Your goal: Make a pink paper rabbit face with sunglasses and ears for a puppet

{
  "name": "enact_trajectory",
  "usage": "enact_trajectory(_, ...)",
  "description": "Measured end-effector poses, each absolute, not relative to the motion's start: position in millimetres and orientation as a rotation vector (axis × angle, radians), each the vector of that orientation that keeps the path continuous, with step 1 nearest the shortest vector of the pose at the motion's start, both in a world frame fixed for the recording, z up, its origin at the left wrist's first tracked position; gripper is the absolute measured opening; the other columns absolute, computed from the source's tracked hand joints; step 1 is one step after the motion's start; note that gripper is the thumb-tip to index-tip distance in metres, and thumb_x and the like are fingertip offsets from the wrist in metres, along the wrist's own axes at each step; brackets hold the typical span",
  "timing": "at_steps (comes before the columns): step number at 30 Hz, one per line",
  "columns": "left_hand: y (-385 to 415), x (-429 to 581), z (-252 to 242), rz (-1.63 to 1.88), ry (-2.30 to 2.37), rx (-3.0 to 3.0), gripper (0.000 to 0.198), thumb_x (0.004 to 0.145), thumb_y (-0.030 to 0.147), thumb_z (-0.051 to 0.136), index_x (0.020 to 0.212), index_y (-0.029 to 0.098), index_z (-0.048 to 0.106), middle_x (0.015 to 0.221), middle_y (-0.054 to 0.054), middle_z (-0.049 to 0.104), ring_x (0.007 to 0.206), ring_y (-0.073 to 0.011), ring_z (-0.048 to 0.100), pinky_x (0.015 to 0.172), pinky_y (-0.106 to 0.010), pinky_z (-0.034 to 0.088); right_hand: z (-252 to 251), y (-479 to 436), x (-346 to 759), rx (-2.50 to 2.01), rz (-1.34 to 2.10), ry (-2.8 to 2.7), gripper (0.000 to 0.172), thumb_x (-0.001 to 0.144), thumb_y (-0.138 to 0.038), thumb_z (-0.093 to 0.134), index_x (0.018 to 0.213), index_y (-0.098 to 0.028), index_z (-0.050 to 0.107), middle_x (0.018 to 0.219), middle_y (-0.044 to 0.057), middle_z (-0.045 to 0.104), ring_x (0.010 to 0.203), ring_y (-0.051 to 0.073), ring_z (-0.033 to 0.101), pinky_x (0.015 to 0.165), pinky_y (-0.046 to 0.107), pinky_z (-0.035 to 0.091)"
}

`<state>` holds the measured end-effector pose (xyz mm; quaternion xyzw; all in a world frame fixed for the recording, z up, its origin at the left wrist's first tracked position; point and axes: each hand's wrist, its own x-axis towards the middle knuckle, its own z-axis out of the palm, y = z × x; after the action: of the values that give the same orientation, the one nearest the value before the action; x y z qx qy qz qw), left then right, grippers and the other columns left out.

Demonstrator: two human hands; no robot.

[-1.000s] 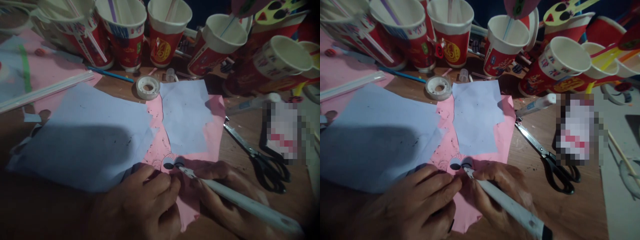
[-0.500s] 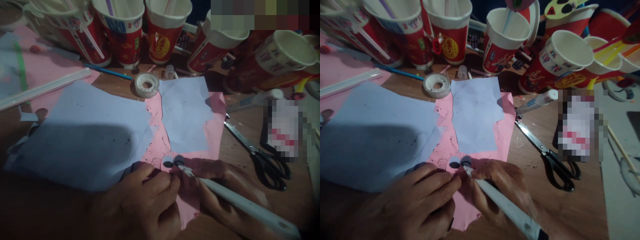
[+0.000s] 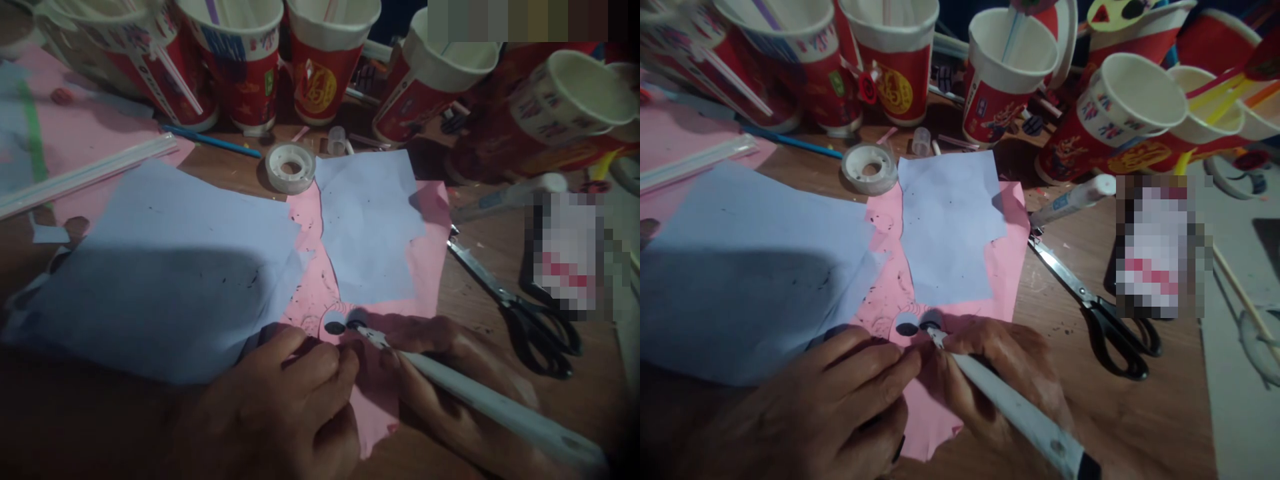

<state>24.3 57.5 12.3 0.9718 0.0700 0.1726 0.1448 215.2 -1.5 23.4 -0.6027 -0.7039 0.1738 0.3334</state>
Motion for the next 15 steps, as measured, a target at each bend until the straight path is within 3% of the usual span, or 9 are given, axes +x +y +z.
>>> enact_trajectory(6,57.3,24.1,15.9,0.432,0.2,2.805,0.006,0.082,0.019,0.058,0.078,0.016,0.061,0.103,-0.012,0.067,0.081,-0.0207,0.059,0.064,-0.035,0.047,31.8,2.5,214.4,-1.583,0.604,-1.796,0.018,0.071,-0.011,0.06,0.071,-0.027,0.055,0.051,-0.004,0.059,0.039,0.013,0.055,0.037,0.026,0.045)
enact_trajectory(15,62.2,21.2,15.7,0.373,0.107,2.846,0.007,0.083,0.022,0.056,0.082,0.016,0.06,0.108,-0.012,0.065,0.086,-0.021,0.059,0.067,-0.035,0.047,24.2,-3.5,214.7,-1.567,0.493,-1.79,0.009,0.08,-0.016,0.052,0.081,-0.024,0.055,0.06,-0.003,0.062,0.049,0.013,0.062,0.042,0.025,0.049)
